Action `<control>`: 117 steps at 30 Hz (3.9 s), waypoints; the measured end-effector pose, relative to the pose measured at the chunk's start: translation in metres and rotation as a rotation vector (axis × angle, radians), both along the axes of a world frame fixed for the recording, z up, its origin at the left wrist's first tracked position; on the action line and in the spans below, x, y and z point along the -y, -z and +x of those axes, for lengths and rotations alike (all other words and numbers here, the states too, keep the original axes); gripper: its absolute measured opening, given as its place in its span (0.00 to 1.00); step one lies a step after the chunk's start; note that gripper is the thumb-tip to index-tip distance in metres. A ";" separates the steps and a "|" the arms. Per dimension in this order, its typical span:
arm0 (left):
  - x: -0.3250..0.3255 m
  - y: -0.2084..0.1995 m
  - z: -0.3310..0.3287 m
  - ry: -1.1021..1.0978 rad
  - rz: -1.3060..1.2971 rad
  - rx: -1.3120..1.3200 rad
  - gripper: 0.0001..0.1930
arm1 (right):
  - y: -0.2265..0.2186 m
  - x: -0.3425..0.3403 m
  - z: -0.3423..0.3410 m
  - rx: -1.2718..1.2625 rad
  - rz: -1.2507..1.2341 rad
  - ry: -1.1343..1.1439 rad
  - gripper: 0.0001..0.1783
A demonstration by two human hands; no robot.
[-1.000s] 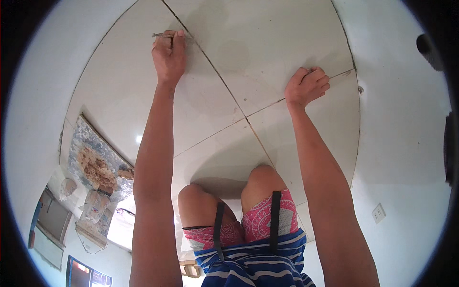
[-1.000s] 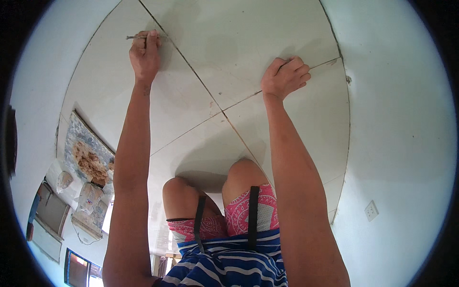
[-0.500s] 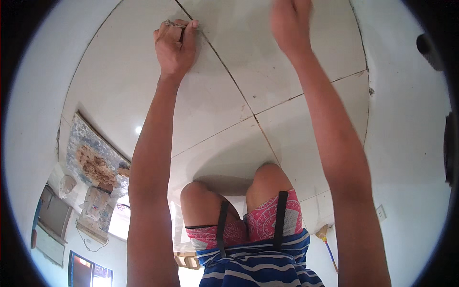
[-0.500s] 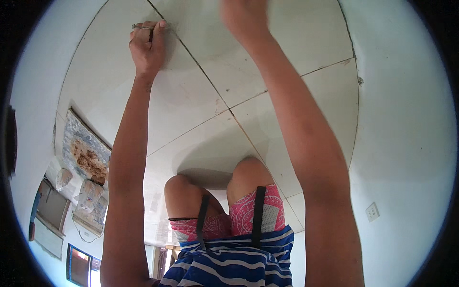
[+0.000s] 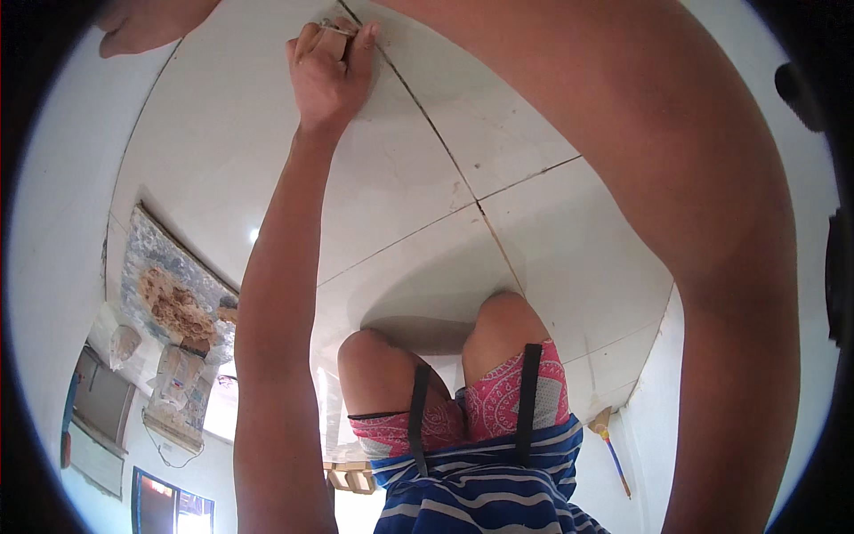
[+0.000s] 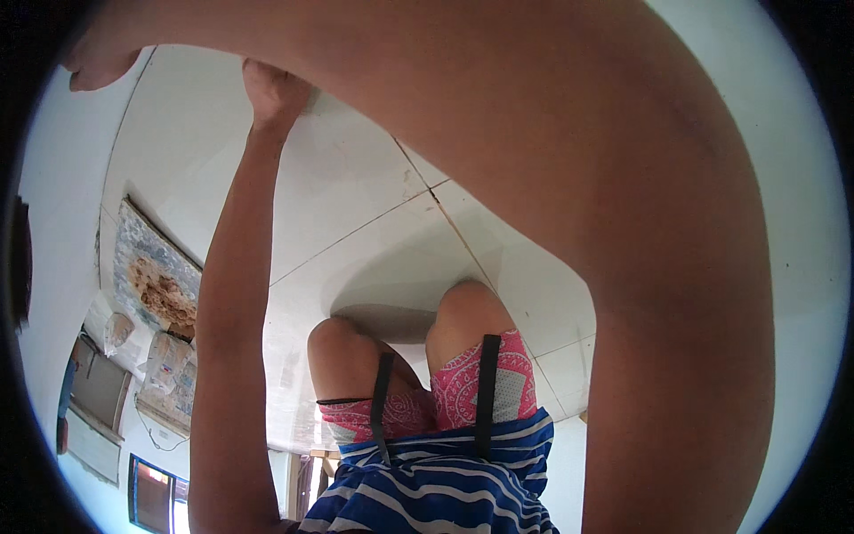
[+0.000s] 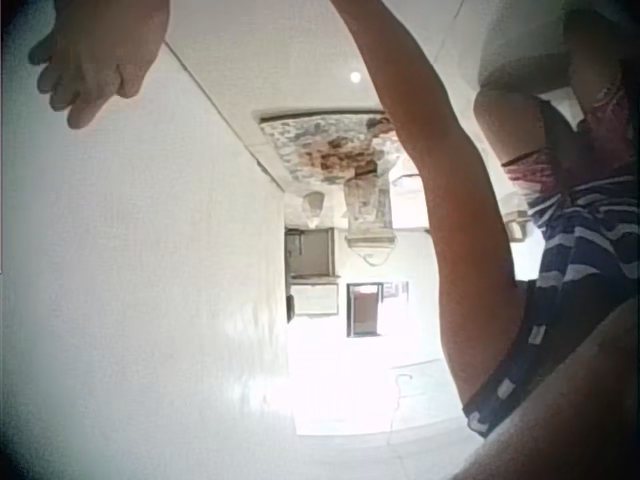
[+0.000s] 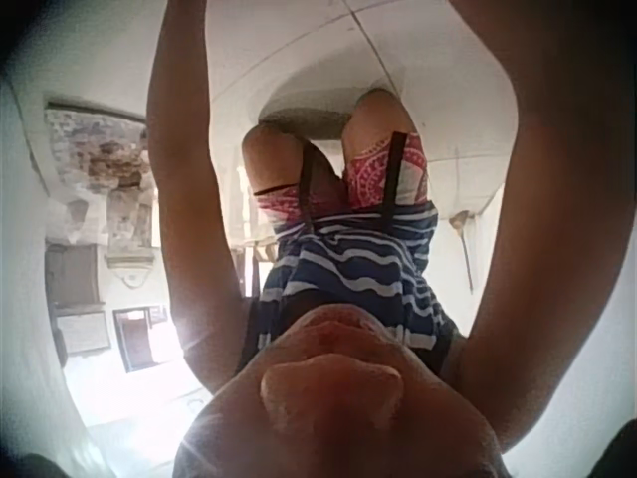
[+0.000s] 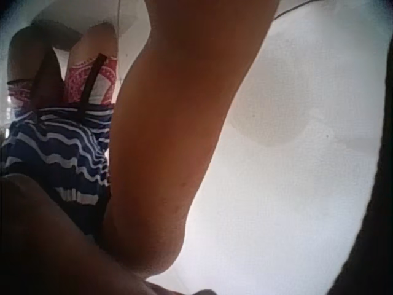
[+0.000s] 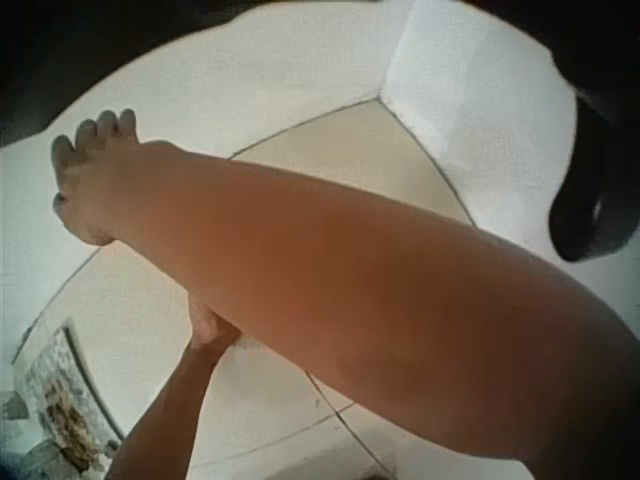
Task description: Apply sealant or grout to the seams between floor tiles.
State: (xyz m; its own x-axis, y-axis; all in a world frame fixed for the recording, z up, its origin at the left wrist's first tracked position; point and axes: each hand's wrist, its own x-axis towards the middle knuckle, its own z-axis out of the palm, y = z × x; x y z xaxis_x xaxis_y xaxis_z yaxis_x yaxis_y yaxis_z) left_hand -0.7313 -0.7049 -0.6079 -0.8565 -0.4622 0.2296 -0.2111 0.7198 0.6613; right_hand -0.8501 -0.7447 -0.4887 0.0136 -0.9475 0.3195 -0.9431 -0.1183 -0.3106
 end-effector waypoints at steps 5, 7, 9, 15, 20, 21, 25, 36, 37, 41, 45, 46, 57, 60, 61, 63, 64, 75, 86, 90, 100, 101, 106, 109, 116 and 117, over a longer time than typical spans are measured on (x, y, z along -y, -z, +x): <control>-0.011 -0.002 -0.011 -0.065 0.003 -0.163 0.05 | 0.041 -0.022 -0.003 -0.011 0.086 0.220 0.31; -0.003 -0.002 -0.011 0.025 -0.203 -0.059 0.06 | 0.014 -0.045 -0.061 -0.046 -0.093 0.452 0.20; -0.012 0.001 -0.022 0.017 -0.122 -0.120 0.08 | 0.023 -0.096 -0.134 -0.239 -0.089 0.673 0.10; -0.014 -0.008 -0.017 -0.179 0.223 -0.025 0.08 | 0.151 -0.405 -0.006 -0.193 -0.052 1.206 0.16; -0.009 -0.013 -0.008 -0.172 0.234 -0.022 0.07 | 0.120 -0.370 0.012 0.007 0.216 1.706 0.18; -0.008 -0.016 -0.010 -0.144 0.266 -0.052 0.08 | 0.120 -0.370 0.013 0.015 0.213 1.709 0.18; -0.010 -0.030 -0.007 -0.148 0.278 0.058 0.08 | 0.121 -0.365 0.015 0.036 0.318 1.732 0.17; -0.027 -0.028 0.005 -0.273 0.303 0.070 0.11 | 0.115 -0.363 0.012 0.034 0.346 1.750 0.17; -0.019 -0.030 -0.003 -0.268 0.276 0.028 0.11 | 0.113 -0.362 0.013 0.081 0.392 1.757 0.20; 0.008 -0.038 -0.026 -0.318 0.295 0.156 0.11 | 0.116 -0.361 0.013 0.063 0.348 1.747 0.17; -0.010 -0.026 -0.008 -0.252 0.198 0.187 0.13 | 0.119 -0.366 0.014 0.049 0.310 1.744 0.18; -0.018 -0.026 -0.003 -0.216 0.154 0.212 0.11 | 0.119 -0.368 0.013 0.036 0.321 1.749 0.18; -0.022 -0.026 -0.005 -0.197 0.207 0.022 0.12 | 0.114 -0.361 0.013 0.058 0.374 1.760 0.18; -0.014 -0.025 -0.015 -0.317 0.309 -0.026 0.14 | 0.112 -0.362 0.012 0.086 0.356 1.754 0.21; -0.011 -0.025 -0.018 -0.427 0.420 -0.056 0.15 | 0.111 -0.361 0.011 0.106 0.379 1.758 0.21; -0.007 -0.024 -0.016 -0.360 0.345 0.024 0.15 | 0.111 -0.361 0.011 0.127 0.398 1.763 0.21; -0.006 -0.023 -0.015 -0.293 0.272 0.104 0.15 | 0.115 -0.364 0.011 0.077 0.356 1.746 0.19; -0.002 -0.029 -0.003 -0.149 0.341 0.059 0.17 | 0.119 -0.363 0.014 0.001 0.314 1.735 0.18; -0.013 -0.036 -0.007 -0.333 0.461 0.078 0.18 | 0.117 -0.362 0.012 0.003 0.327 1.758 0.16; -0.006 -0.036 -0.006 -0.205 0.351 0.144 0.18 | 0.118 -0.364 0.013 0.007 0.324 1.753 0.16; -0.018 -0.044 -0.015 -0.337 0.491 0.198 0.16 | 0.115 -0.364 0.011 0.027 0.350 1.751 0.17; -0.017 -0.039 -0.012 -0.335 0.494 0.199 0.16 | 0.114 -0.365 0.011 0.038 0.366 1.747 0.17; -0.011 -0.031 -0.009 -0.240 0.400 0.074 0.17 | 0.113 -0.359 0.013 0.025 0.334 1.744 0.17; -0.006 -0.032 -0.007 -0.144 0.439 0.233 0.16 | 0.116 -0.363 0.013 0.027 0.327 1.745 0.17; -0.008 -0.034 -0.011 -0.285 0.576 0.168 0.16 | 0.117 -0.365 0.012 0.012 0.313 1.741 0.16; -0.004 -0.032 -0.008 -0.237 0.546 0.171 0.16 | 0.117 -0.364 0.012 0.012 0.313 1.740 0.16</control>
State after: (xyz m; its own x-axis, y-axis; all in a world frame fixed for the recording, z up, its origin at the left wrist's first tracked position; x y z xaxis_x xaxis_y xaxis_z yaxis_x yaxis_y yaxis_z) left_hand -0.7390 -0.7005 -0.5758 -0.7199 -0.6565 -0.2253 -0.4595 0.2075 0.8636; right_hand -0.8378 -0.3811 -0.6056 -0.9839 0.1199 0.1329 0.1025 0.9861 -0.1304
